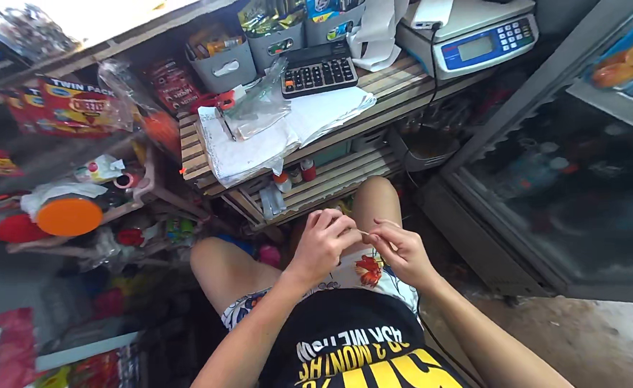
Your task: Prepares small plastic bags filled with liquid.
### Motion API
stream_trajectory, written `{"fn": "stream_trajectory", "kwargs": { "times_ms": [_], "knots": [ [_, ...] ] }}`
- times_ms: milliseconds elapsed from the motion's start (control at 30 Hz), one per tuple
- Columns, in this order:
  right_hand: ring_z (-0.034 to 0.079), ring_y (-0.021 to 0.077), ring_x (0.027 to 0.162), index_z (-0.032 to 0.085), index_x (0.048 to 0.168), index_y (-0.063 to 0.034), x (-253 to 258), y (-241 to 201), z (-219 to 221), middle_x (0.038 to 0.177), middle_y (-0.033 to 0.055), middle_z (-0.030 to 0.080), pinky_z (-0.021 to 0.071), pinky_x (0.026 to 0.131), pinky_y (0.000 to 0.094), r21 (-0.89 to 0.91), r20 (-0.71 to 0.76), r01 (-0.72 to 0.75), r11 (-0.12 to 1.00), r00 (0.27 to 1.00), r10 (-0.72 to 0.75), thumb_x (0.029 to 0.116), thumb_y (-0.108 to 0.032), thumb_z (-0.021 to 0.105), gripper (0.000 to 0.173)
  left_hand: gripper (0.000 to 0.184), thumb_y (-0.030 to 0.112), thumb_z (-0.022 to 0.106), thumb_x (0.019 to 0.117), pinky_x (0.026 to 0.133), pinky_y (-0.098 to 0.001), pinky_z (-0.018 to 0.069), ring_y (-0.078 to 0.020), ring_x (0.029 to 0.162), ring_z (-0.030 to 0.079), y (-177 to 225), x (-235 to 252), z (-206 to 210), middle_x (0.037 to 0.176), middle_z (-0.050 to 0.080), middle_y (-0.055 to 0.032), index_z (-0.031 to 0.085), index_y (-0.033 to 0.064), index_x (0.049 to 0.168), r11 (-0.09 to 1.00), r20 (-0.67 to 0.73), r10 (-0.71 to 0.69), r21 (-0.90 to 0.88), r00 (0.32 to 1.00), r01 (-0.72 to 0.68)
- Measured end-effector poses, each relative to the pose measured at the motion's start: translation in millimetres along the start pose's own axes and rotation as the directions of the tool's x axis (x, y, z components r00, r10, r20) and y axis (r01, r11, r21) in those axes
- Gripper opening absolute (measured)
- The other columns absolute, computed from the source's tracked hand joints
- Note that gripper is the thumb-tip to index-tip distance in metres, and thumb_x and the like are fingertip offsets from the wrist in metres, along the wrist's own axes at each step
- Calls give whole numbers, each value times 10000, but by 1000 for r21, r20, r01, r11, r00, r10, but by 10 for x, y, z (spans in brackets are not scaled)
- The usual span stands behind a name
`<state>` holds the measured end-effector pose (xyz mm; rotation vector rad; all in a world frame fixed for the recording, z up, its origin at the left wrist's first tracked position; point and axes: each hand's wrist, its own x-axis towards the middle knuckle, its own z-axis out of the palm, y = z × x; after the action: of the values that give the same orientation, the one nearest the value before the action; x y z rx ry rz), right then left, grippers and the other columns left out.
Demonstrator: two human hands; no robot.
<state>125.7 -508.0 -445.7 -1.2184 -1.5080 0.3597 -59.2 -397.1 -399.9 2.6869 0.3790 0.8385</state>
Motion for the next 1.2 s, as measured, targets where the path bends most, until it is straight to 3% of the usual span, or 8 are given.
{"fn": "stream_trajectory", "kwargs": {
  "times_ms": [100,267,500,600,733,833,1000,1200],
  "knots": [
    [700,96,890,715,946,4,19,-46,122,887,62,731,469,1103,409,-70,-61,1,998,998,-5,1055,-148,514,274,332,24,449,1006,1116,-446,387,-223,1288,565,111,69,91,1294,688,-62,758,74,1117,959,-59,-223,-192,973,208],
    [695,94,922,719,971,10,28,-69,176,890,61,727,446,1115,411,-54,-92,0,999,996,-5,1052,-141,527,258,98,60,677,950,876,-309,572,-122,955,674,366,221,187,1029,709,-62,713,13,873,156,186,-655,-915,733,372],
    [696,69,916,731,987,-12,27,-26,14,921,37,743,413,1149,450,-44,-73,-52,998,996,49,1064,-162,513,276,254,3,555,997,964,-321,531,-181,1067,669,-56,61,-20,1121,730,-75,783,110,1027,983,-16,46,-177,999,-48],
    [696,77,886,730,972,-20,28,-57,113,892,35,736,392,1158,496,-83,-116,-71,994,991,61,1054,-162,520,267,308,19,474,975,1049,-351,504,-218,1199,641,75,116,67,1258,705,-104,758,29,1094,972,-39,-137,-200,990,126],
    [694,126,1041,751,990,-35,33,-147,190,978,45,752,395,1157,497,-81,-181,-75,994,982,59,1037,-164,551,243,120,106,710,945,916,-311,576,-163,1034,689,396,269,227,1086,731,-105,750,-4,922,393,75,-652,-817,754,421],
    [632,120,1108,749,984,-11,54,-253,120,1080,86,698,503,1024,297,59,-157,-71,996,984,79,1026,-157,580,228,60,41,730,912,888,-302,585,-137,1001,690,403,296,125,1105,726,-90,749,4,869,197,181,-639,-901,747,387],
    [659,89,1076,722,966,-13,173,-404,-95,1026,53,712,403,1181,431,179,-3,17,984,1000,-17,1049,-164,565,233,78,79,736,932,908,-290,589,-138,1024,693,207,350,-385,1104,721,-99,755,8,959,600,111,-115,-784,987,158],
    [661,69,1052,722,971,-72,347,-650,-363,1005,14,703,353,1214,479,53,182,86,995,979,-95,1064,-197,542,238,199,4,548,1003,680,-287,534,-210,789,643,450,523,-954,872,666,-103,734,20,1073,935,196,342,30,919,-355]
  ]
}}
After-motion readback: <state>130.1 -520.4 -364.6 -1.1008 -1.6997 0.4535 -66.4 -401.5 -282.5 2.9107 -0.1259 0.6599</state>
